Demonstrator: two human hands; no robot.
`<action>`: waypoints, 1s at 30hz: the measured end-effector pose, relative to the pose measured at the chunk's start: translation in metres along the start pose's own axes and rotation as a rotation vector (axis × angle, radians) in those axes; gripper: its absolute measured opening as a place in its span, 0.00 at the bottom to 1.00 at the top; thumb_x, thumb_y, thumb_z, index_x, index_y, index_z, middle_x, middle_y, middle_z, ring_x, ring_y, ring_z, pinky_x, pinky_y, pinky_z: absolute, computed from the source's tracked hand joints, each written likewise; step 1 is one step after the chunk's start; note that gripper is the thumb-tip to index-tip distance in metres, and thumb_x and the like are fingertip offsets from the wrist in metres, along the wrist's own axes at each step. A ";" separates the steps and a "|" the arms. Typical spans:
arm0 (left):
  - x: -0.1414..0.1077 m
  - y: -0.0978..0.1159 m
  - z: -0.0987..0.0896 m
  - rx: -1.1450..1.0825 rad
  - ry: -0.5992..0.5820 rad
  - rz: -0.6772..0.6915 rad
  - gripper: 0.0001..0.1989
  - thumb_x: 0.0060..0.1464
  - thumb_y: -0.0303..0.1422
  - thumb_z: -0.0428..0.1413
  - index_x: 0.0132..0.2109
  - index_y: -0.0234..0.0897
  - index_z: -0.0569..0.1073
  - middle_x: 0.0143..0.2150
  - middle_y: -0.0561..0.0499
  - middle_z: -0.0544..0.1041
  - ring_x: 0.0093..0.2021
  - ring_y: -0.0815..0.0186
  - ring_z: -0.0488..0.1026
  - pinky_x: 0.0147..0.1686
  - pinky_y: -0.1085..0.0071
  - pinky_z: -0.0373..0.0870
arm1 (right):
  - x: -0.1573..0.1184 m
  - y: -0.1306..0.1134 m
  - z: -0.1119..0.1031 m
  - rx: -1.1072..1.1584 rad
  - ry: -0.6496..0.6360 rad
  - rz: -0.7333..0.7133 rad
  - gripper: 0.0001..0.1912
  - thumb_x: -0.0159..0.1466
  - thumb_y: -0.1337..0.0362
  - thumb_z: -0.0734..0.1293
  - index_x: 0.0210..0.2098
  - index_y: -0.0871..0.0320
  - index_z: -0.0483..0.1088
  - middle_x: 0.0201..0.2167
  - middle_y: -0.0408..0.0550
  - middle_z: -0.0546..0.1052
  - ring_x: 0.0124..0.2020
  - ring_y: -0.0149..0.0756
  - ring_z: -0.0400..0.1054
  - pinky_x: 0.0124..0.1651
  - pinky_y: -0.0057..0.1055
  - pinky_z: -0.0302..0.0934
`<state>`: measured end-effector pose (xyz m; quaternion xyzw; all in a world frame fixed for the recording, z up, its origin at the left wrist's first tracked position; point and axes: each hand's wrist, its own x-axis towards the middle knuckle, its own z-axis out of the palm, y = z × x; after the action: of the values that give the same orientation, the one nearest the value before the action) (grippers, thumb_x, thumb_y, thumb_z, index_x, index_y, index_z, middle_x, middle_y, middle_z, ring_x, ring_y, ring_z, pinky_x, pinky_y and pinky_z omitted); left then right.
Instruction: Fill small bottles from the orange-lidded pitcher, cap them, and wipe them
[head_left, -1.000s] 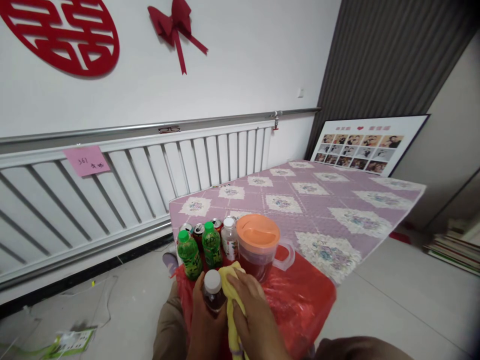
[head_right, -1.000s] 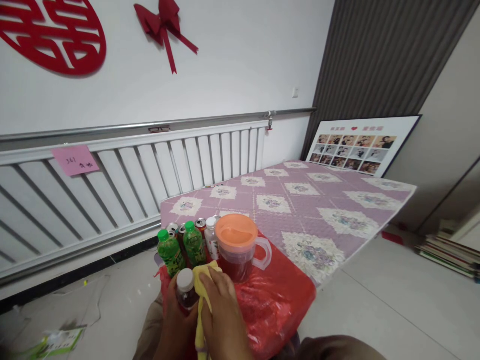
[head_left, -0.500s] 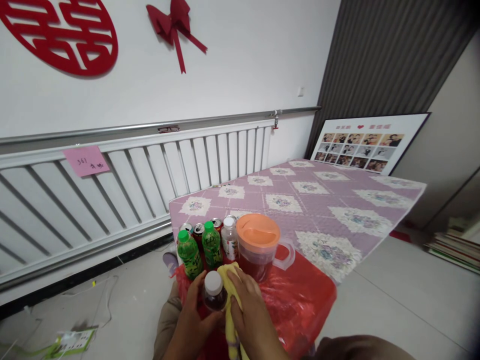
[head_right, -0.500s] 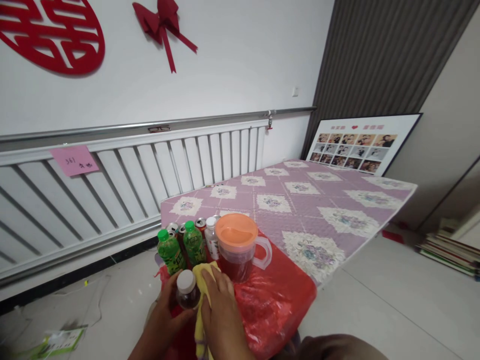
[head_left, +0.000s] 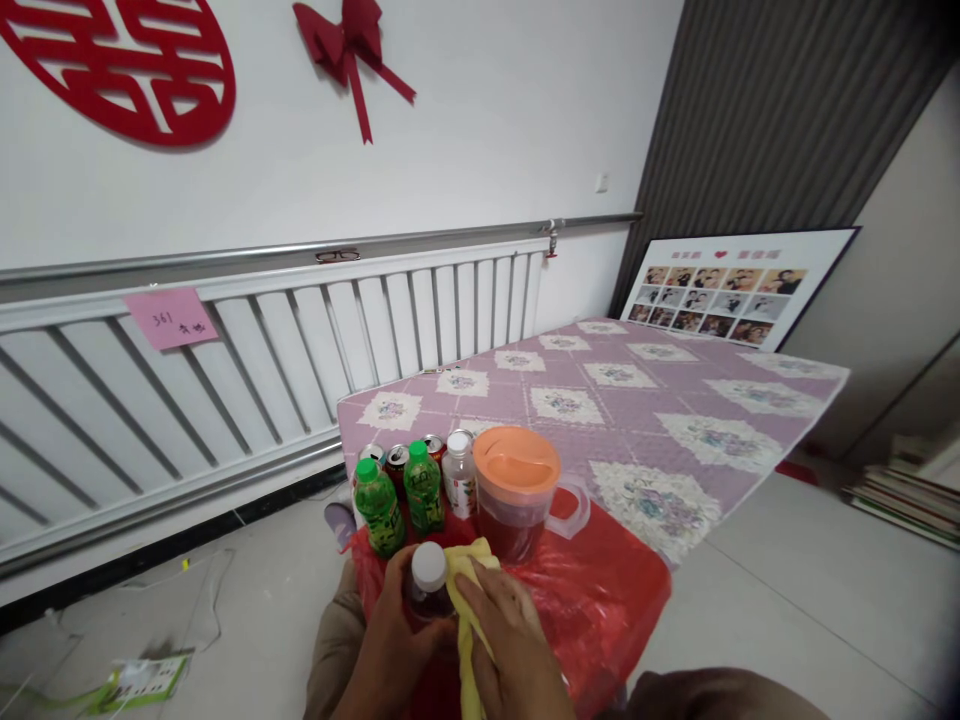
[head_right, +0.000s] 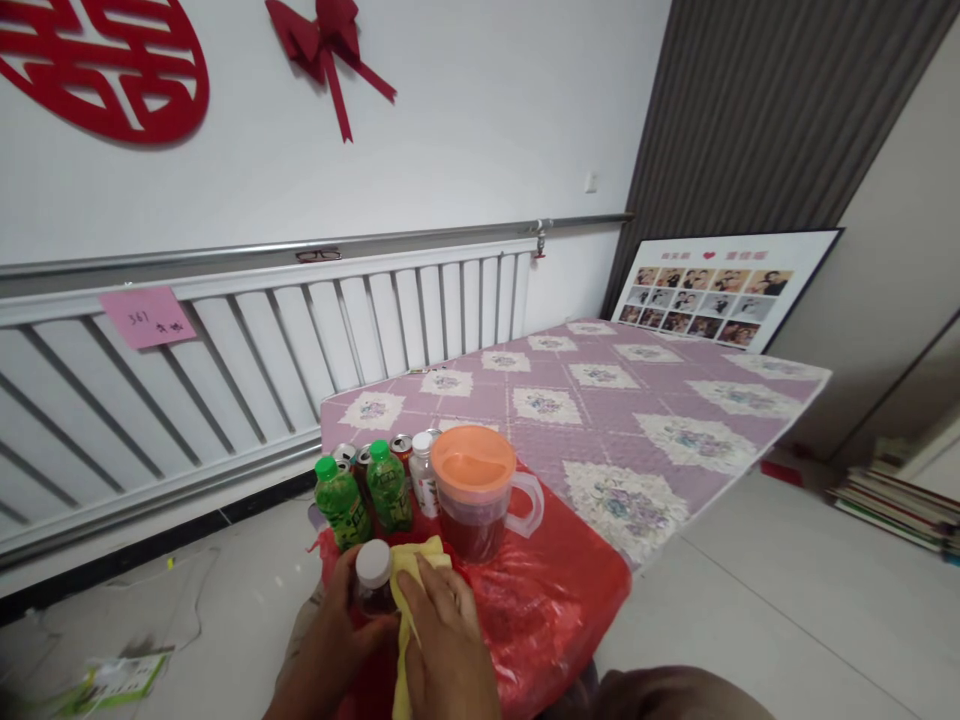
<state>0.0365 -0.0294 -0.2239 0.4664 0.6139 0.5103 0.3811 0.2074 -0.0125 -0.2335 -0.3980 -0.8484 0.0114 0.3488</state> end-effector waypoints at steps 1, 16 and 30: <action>0.000 -0.001 0.001 0.001 0.011 -0.007 0.34 0.42 0.26 0.61 0.58 0.39 0.63 0.52 0.47 0.77 0.49 0.59 0.76 0.51 0.64 0.73 | -0.004 0.001 0.001 -0.039 0.008 -0.038 0.33 0.57 0.75 0.60 0.60 0.49 0.67 0.59 0.45 0.75 0.56 0.45 0.71 0.51 0.37 0.74; 0.010 -0.007 -0.002 0.034 -0.024 0.132 0.31 0.46 0.33 0.63 0.57 0.38 0.64 0.53 0.46 0.75 0.51 0.57 0.74 0.52 0.60 0.72 | 0.012 0.003 0.017 0.321 0.007 0.178 0.27 0.63 0.73 0.58 0.59 0.50 0.69 0.61 0.50 0.71 0.62 0.45 0.65 0.61 0.48 0.65; 0.006 -0.011 0.002 0.030 -0.021 0.088 0.33 0.48 0.31 0.61 0.60 0.38 0.60 0.58 0.43 0.72 0.57 0.57 0.71 0.59 0.61 0.67 | 0.021 0.017 0.035 0.647 -0.075 0.467 0.26 0.63 0.70 0.58 0.59 0.56 0.69 0.60 0.53 0.73 0.62 0.40 0.66 0.66 0.46 0.58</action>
<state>0.0348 -0.0231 -0.2355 0.5038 0.5964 0.5123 0.3578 0.1881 0.0224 -0.2526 -0.4490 -0.6999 0.3715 0.4130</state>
